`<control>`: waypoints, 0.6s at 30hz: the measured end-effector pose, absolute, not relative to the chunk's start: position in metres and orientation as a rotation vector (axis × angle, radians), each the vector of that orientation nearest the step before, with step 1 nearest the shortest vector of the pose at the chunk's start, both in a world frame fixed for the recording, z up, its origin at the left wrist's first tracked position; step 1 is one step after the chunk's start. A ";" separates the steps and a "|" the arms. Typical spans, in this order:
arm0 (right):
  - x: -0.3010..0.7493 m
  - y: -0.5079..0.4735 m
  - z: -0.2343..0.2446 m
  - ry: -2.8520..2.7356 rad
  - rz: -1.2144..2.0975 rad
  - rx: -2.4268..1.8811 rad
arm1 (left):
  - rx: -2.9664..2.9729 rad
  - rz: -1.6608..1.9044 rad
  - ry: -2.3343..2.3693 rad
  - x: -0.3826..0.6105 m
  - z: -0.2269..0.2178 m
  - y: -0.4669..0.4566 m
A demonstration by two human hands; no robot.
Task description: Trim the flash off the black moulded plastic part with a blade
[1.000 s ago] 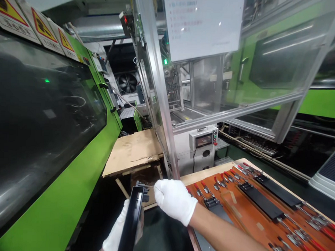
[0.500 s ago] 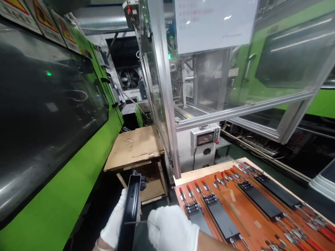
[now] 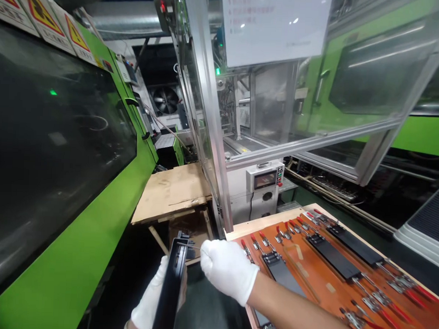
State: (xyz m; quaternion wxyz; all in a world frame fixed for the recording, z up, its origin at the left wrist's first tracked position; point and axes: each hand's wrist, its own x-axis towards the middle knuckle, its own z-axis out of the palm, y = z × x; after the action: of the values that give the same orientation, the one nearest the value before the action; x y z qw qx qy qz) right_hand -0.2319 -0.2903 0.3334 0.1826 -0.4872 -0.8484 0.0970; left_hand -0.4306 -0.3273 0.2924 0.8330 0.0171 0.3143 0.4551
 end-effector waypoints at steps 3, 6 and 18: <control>-0.233 -0.299 0.328 -2.437 0.274 -1.328 | 0.026 0.987 0.616 -0.432 0.292 -0.325; -0.236 -0.319 0.331 -2.483 0.385 -1.325 | 0.074 0.998 0.605 -0.433 0.290 -0.319; -0.229 -0.291 0.334 -2.410 0.225 -1.461 | -0.023 1.031 0.628 -0.426 0.304 -0.326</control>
State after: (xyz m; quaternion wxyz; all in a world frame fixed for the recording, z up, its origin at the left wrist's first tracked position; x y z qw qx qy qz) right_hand -0.2290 -0.2910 0.3338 0.1565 -0.5103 -0.8420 0.0786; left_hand -0.4262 -0.3258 0.3040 0.8234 -0.0108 0.2952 0.4846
